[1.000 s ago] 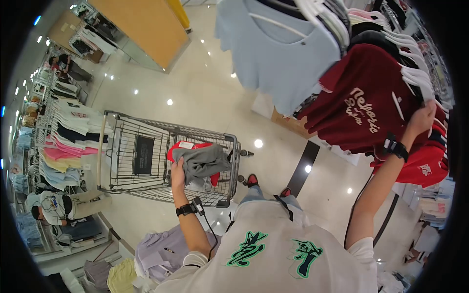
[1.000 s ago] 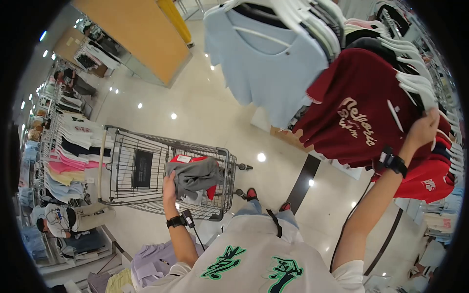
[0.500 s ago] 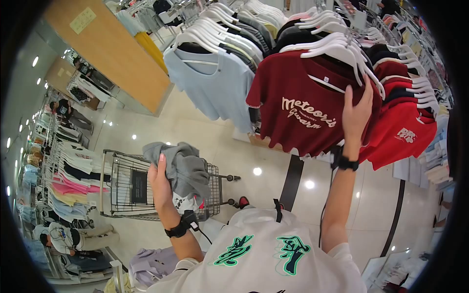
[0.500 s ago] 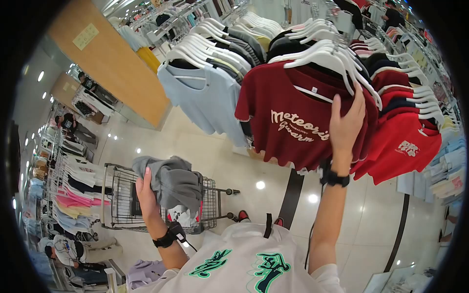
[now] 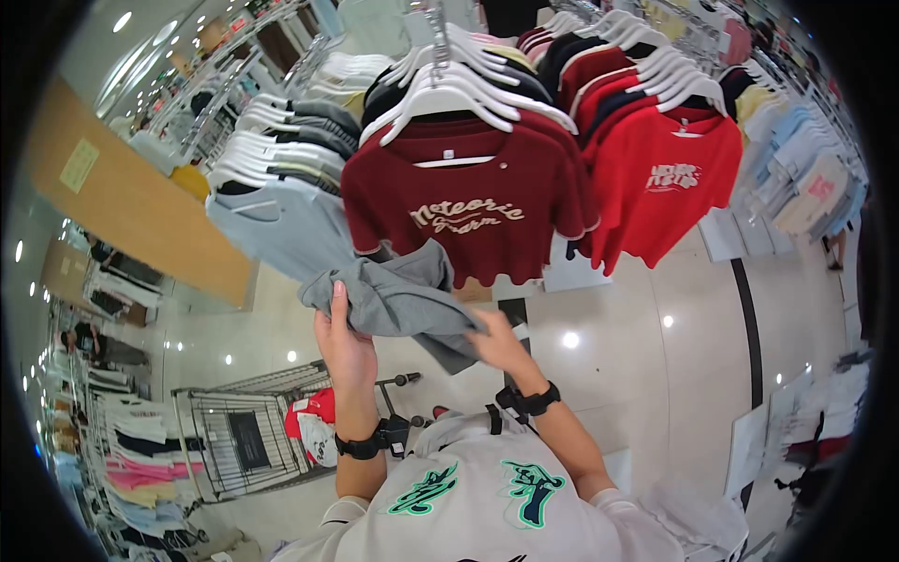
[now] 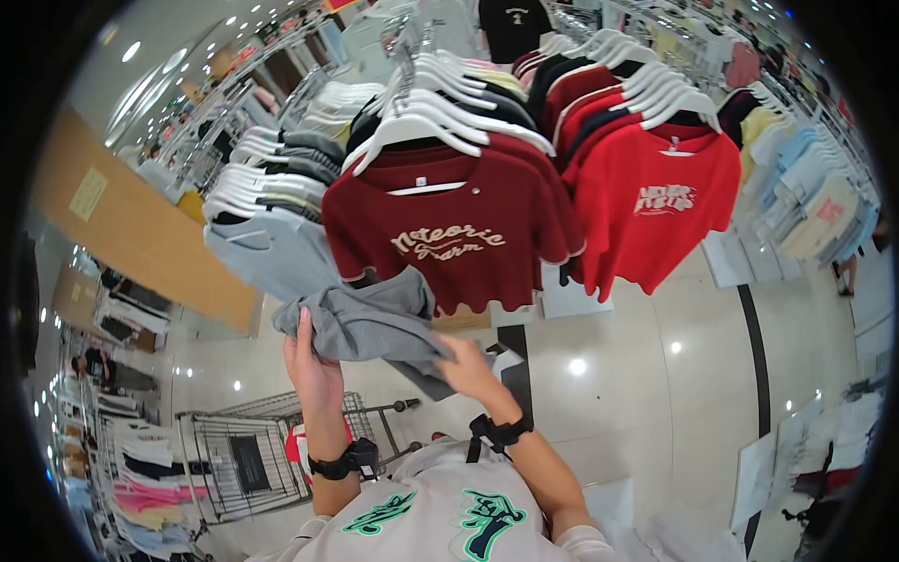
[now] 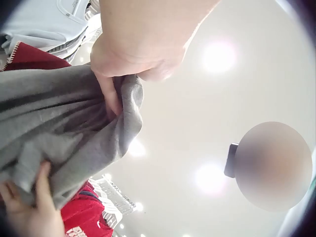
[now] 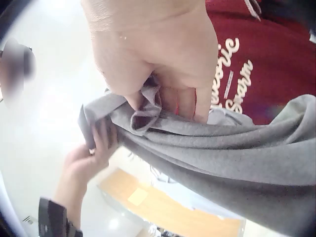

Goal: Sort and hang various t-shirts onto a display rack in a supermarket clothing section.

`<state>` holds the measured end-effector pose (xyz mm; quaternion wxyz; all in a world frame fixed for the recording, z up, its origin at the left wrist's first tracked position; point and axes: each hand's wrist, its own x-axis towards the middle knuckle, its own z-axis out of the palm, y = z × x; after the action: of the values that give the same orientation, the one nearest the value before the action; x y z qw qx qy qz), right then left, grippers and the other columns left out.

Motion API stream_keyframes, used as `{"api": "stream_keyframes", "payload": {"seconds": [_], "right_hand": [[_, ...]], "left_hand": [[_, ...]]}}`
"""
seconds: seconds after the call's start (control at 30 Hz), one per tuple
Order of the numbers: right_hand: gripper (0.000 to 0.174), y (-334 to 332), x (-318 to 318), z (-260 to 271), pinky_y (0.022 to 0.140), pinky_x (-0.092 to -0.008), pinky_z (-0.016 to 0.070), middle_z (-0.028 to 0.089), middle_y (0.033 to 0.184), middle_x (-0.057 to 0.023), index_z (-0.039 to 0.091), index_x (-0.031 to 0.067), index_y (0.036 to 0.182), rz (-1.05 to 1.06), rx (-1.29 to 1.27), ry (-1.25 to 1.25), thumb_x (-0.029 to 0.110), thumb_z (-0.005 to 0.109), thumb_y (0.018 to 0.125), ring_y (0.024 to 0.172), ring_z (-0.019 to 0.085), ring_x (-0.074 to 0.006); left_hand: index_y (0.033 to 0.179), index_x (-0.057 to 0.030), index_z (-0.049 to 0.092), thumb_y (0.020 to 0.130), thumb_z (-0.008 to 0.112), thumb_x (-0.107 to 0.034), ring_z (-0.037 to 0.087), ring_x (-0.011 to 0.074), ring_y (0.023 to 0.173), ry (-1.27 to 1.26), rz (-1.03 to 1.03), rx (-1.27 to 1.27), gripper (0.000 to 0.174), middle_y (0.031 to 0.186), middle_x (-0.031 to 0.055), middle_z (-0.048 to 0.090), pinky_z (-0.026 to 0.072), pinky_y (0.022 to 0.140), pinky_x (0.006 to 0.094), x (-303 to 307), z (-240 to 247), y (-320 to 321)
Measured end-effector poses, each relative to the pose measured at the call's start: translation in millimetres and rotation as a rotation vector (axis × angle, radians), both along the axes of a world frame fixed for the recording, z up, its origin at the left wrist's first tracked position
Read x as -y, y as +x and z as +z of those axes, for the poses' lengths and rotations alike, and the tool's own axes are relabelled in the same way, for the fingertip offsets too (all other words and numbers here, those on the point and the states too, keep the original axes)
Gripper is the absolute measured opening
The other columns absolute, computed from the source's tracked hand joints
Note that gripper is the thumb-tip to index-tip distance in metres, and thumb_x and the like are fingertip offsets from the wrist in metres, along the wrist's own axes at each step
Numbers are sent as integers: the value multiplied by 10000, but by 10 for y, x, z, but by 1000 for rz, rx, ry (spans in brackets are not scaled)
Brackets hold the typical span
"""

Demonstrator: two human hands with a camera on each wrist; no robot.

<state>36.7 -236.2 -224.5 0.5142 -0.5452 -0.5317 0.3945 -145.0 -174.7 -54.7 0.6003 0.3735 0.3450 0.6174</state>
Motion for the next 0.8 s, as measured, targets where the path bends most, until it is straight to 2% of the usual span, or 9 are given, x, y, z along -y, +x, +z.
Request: {"api": "stream_keyframes", "payload": {"seconds": [0.07, 0.13, 0.17, 0.2, 0.27, 0.4, 0.63, 0.73, 0.8], "right_hand": [[504, 188, 120, 108, 999, -358, 469, 697, 1124, -192, 572, -74, 1295, -67, -156, 30, -12, 626, 798, 1066, 647, -243], [471, 685, 234, 215, 885, -331, 529, 703, 1071, -151, 586, -58, 1291, -224, -135, 109, -60, 557, 821, 970, 650, -170], [446, 851, 418, 707, 759, -302, 559, 701, 1014, -108, 603, -32, 1289, -199, -349, 12, -91, 502, 858, 903, 658, -133], [391, 832, 406, 611, 617, -285, 538, 705, 957, -84, 633, -14, 1253, -238, -254, 112, -58, 474, 898, 795, 688, -138], [336, 1021, 507, 1007, 568, -269, 497, 707, 892, -70, 644, -19, 1210, -141, -254, 9, -16, 458, 929, 733, 714, -175], [318, 1024, 474, 1191, 533, -252, 457, 706, 861, -76, 642, -27, 1177, -141, -341, 82, -7, 447, 927, 697, 725, -205], [322, 906, 163, 1341, 584, -269, 505, 705, 884, -114, 630, -50, 1188, -98, -309, 243, -35, 445, 925, 700, 711, -202], [302, 698, 31, 1342, 605, -283, 531, 700, 872, -113, 628, -60, 1181, -137, -305, 260, -33, 465, 929, 669, 686, -183], [322, 638, -61, 1473, 599, -284, 530, 693, 854, -99, 625, -58, 1216, -104, -404, 268, -27, 477, 932, 658, 670, -167]], "left_hand": [[1143, -27, 579, 997, 616, -211, 668, 171, 1009, -38, 60, 1, 237, 1139, 87, 668, 546, 851, 324, -25, -51, 26], [1135, -32, 585, 991, 620, -241, 677, 186, 997, -25, 5, -5, 256, 1135, 96, 674, 561, 832, 353, -187, -298, 33], [1131, -34, 591, 989, 619, -251, 685, 192, 974, -60, -60, -31, 260, 1111, 97, 685, 570, 807, 364, -208, -390, 90], [1127, -36, 598, 988, 619, -260, 692, 198, 951, -87, -92, -78, 265, 1087, 97, 695, 578, 782, 376, -218, -433, 30], [1117, -36, 607, 987, 618, -265, 698, 197, 923, -102, -183, -85, 263, 1058, 96, 704, 582, 745, 372, -260, -561, 75], [1072, -26, 638, 987, 615, -273, 702, 181, 852, -122, -226, -173, 262, 999, 90, 719, 579, 656, 339, -269, -565, 168], [1033, -22, 675, 998, 603, -278, 660, 136, 778, -64, -208, -267, 268, 964, 71, 714, 534, 595, 307, -533, -677, -71], [1018, -10, 674, 997, 609, -264, 626, 117, 816, 7, -238, -338, 263, 1013, 45, 688, 503, 659, 281, -647, -748, -335], [1024, 12, 656, 988, 619, -244, 587, 128, 934, 239, -224, -571, 261, 1142, 43, 631, 465, 778, 288, -744, -818, -493]]}}
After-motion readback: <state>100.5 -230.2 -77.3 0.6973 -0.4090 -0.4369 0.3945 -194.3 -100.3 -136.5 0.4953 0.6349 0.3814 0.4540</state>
